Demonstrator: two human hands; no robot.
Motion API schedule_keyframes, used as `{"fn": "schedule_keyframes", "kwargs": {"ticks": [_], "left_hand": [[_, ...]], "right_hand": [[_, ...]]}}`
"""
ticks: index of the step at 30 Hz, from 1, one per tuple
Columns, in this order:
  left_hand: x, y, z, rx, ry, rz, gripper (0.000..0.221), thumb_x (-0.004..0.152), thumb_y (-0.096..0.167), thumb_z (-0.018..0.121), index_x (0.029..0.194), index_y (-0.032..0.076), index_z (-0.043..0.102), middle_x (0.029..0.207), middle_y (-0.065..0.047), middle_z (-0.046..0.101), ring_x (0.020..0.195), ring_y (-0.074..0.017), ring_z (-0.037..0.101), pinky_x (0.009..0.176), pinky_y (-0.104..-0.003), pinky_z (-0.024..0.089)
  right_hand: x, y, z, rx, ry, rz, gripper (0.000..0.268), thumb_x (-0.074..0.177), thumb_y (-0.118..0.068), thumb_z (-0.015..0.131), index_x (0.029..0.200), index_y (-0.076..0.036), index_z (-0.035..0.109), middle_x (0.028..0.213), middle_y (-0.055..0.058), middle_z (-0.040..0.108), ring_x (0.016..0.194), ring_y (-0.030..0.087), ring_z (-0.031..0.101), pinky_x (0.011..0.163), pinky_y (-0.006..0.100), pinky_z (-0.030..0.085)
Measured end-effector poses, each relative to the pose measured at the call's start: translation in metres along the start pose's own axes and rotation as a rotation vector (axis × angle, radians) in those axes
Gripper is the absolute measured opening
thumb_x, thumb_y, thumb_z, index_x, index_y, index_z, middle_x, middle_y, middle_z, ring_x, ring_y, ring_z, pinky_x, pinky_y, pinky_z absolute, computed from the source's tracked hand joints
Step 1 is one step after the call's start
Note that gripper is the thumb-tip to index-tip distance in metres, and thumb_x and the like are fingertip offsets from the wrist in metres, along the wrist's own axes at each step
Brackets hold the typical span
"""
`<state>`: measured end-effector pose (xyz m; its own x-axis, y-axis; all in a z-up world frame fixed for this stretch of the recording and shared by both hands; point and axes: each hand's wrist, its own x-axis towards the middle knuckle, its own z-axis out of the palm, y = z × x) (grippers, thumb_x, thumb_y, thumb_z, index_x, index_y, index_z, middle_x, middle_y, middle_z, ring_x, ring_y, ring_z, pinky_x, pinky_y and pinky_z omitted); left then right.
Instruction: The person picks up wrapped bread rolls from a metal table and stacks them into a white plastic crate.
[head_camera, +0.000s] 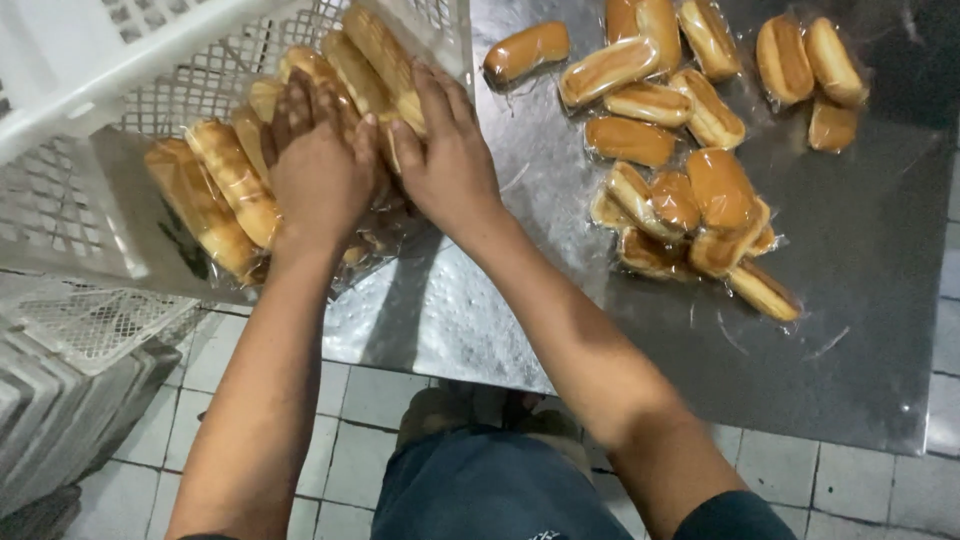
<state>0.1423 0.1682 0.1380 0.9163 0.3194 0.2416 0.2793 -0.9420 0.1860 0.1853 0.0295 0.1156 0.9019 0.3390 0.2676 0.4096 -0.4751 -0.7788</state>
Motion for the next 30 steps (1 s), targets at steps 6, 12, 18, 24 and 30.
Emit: {"fn": "schedule_keyframes", "kwargs": {"ticks": [6, 12, 18, 24, 30], "left_hand": [[-0.110, -0.011, 0.021, -0.368, 0.307, 0.251, 0.046, 0.102, 0.030, 0.065, 0.139, 0.004, 0.056, 0.150, -0.022, 0.043, 0.140, -0.0446, 0.038, 0.114, -0.058, 0.027], [-0.257, 0.010, 0.102, -0.227, -0.591, 0.124, 0.057, 0.097, 0.034, 0.062, 0.142, 0.000, 0.050, 0.152, -0.025, 0.041, 0.143, -0.0407, 0.039, 0.119, -0.055, 0.030], [-0.287, 0.030, 0.139, 0.136, -1.099, 0.067, 0.090, 0.100, 0.057, 0.047, 0.163, 0.011, 0.002, 0.171, -0.018, -0.005, 0.157, -0.0338, -0.003, 0.124, -0.059, 0.009], [-0.269, 0.047, 0.176, -0.021, -1.001, -0.063, 0.077, 0.097, 0.064, 0.048, 0.154, 0.013, 0.036, 0.161, -0.015, 0.028, 0.147, -0.0335, 0.032, 0.116, -0.049, 0.034], [-0.204, 0.125, 0.151, -0.373, -0.902, -0.037, 0.069, 0.100, 0.052, 0.055, 0.152, 0.009, 0.046, 0.161, -0.018, 0.036, 0.148, -0.0351, 0.036, 0.118, -0.050, 0.035]], "right_hand": [[-0.144, 0.068, -0.043, 0.220, 0.090, 0.060, 0.029, 0.101, -0.013, 0.063, 0.129, -0.004, 0.065, 0.119, 0.015, 0.066, 0.116, 0.034, 0.064, 0.100, 0.045, 0.052], [-0.352, 0.181, -0.081, 0.130, -0.137, 0.744, 0.029, 0.101, -0.019, 0.060, 0.121, -0.003, 0.073, 0.112, 0.024, 0.072, 0.109, 0.042, 0.068, 0.091, 0.051, 0.055], [-0.424, 0.199, -0.129, 0.124, -0.157, 1.040, 0.035, 0.104, -0.026, 0.056, 0.128, -0.005, 0.071, 0.123, 0.026, 0.071, 0.118, 0.042, 0.065, 0.097, 0.054, 0.053], [-0.397, 0.219, -0.161, 0.160, -0.154, 0.941, 0.033, 0.103, -0.026, 0.059, 0.128, -0.006, 0.070, 0.118, 0.021, 0.073, 0.111, 0.035, 0.070, 0.089, 0.046, 0.057], [-0.325, 0.237, -0.234, 0.183, 0.056, 0.884, 0.035, 0.101, -0.024, 0.061, 0.128, -0.003, 0.069, 0.117, 0.023, 0.072, 0.107, 0.034, 0.070, 0.086, 0.046, 0.057]]}}
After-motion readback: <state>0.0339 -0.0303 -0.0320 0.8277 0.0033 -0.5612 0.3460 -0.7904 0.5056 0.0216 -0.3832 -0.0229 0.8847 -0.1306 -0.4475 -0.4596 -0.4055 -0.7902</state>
